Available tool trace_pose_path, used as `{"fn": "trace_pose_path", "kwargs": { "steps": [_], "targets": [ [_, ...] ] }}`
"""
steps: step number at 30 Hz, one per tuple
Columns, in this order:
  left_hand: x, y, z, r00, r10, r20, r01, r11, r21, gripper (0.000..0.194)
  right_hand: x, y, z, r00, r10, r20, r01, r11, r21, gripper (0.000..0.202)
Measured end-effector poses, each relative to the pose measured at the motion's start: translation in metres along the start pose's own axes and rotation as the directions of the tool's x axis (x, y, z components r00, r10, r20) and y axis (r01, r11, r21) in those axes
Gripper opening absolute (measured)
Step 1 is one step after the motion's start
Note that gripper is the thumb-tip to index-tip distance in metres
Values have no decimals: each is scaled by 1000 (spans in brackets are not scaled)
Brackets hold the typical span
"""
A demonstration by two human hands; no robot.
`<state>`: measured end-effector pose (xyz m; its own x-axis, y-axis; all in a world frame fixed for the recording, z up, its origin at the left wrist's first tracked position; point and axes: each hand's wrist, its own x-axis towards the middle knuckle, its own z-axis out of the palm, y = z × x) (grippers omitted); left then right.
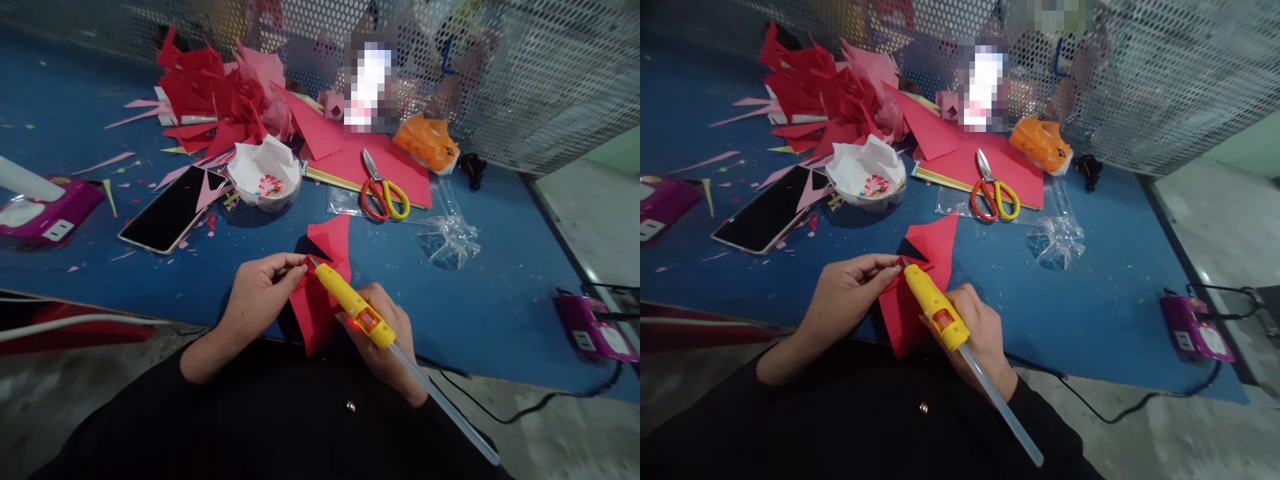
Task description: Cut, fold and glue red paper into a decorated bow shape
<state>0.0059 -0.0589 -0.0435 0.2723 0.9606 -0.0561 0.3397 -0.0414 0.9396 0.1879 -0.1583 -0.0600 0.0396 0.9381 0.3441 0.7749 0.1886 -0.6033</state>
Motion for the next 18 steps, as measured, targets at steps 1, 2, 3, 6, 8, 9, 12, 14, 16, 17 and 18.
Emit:
{"fn": "trace_pose_path", "kwargs": {
  "steps": [1,2,3,6,8,9,12,14,16,17,18],
  "targets": [
    [0,0,0,1000,-1,1,1,1000,4,22,0,0,0,1000,5,3,-5,1000,3,16],
    [0,1,0,1000,-3,1,3,1000,8,22,0,0,0,1000,9,8,-9,1000,9,15],
    [0,1,-1,1000,-6,2,6,1000,12,22,0,0,0,1000,10,11,-10,1000,14,15],
    [0,1,-1,1000,-11,1,11,1000,11,23,-1,0,-1,1000,14,15,-14,1000,12,15],
    [0,0,-2,1000,-12,2,12,1000,4,23,0,0,-1,1000,18,14,-18,1000,4,15],
    [0,0,-1,1000,-13,4,13,1000,0,22,0,0,0,1000,22,15,-22,1000,5,15],
    [0,-1,-1,1000,-20,8,20,1000,-6,23,0,1,0,999,29,25,-29,999,17,14],
    [0,0,-1,999,-30,11,30,999,-12,23,0,2,0,999,25,22,-25,999,21,13],
    [0,0,-1,999,-39,13,39,999,-17,24,0,2,0,1000,13,13,-14,1000,21,13],
    [0,1,0,999,-40,13,40,999,-18,23,0,1,0,1000,10,9,-11,1000,22,13],
    [0,1,0,999,-38,11,38,999,-18,23,0,1,0,1000,10,8,-10,1000,23,12]
  ]
}}
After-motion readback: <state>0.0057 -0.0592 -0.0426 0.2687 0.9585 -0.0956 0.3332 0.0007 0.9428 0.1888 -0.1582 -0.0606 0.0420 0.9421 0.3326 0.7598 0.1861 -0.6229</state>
